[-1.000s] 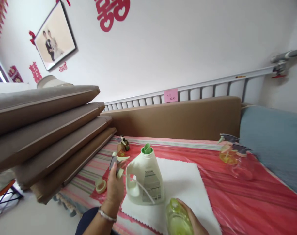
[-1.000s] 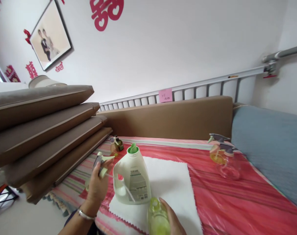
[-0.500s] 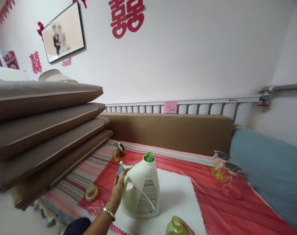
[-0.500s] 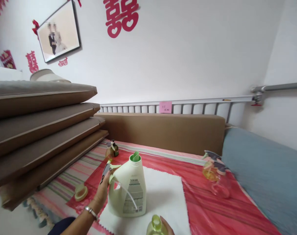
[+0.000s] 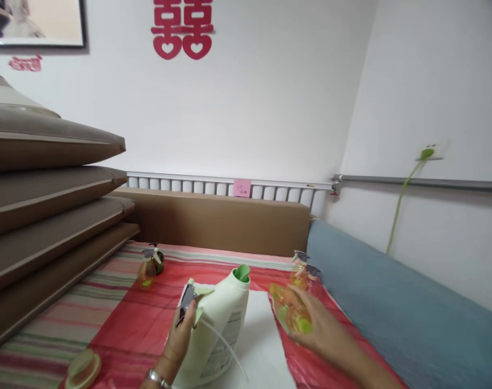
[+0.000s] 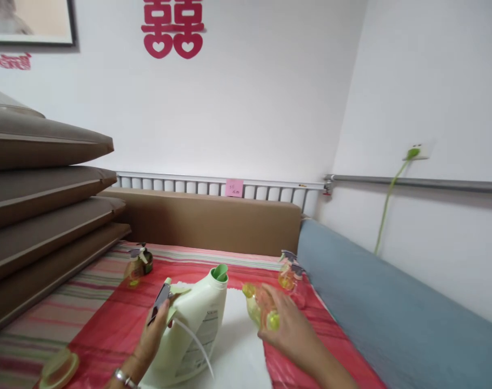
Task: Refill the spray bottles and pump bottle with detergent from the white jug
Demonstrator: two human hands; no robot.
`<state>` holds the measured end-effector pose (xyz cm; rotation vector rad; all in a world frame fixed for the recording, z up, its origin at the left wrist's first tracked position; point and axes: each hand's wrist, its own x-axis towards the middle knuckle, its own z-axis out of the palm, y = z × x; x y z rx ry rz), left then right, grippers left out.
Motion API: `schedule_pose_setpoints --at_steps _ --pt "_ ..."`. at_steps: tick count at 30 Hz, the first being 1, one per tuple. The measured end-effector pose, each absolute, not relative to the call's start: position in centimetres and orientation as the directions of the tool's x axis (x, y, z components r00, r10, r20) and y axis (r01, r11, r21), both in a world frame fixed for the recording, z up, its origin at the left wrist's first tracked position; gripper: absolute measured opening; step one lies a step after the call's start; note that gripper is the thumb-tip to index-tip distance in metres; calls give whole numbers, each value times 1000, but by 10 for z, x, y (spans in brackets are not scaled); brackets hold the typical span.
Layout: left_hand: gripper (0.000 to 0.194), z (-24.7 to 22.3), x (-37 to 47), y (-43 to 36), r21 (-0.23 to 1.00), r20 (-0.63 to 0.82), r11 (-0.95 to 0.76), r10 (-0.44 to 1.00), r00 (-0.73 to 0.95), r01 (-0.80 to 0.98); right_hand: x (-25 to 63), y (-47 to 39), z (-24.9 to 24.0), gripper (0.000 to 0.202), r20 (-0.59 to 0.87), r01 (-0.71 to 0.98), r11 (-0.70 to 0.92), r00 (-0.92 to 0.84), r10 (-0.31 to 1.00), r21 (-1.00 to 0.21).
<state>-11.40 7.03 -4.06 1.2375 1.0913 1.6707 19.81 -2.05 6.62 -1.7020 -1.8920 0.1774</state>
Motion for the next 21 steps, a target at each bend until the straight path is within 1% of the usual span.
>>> schedule_pose_setpoints --at_steps 3,5,8,10,13,17,21 --pt "48 -43 -106 74 949 297 -315 921 -254 -32 208 -9 91 70 387 942 205 -91 917 -265" --pt "44 -40 -100 73 949 310 -317 922 -232 10 213 0 102 68 416 959 225 -135 899 -175" --pt "39 -29 -92 69 926 376 -369 920 -114 77 218 13 113 68 436 964 249 -184 881 -96" --pt "38 -21 -87 69 912 402 -397 915 -31 106 220 20 119 65 444 964 263 -219 869 -40" --pt "39 -14 -83 70 894 428 -429 903 37 132 223 25 123 59 448 964 265 -250 858 32" --pt "40 -12 -82 72 877 442 -451 893 91 167 226 27 122 61 424 954 279 -300 854 114" --pt "38 -11 -80 72 880 449 -455 890 74 133 226 26 120 64 395 941 283 -336 855 186"
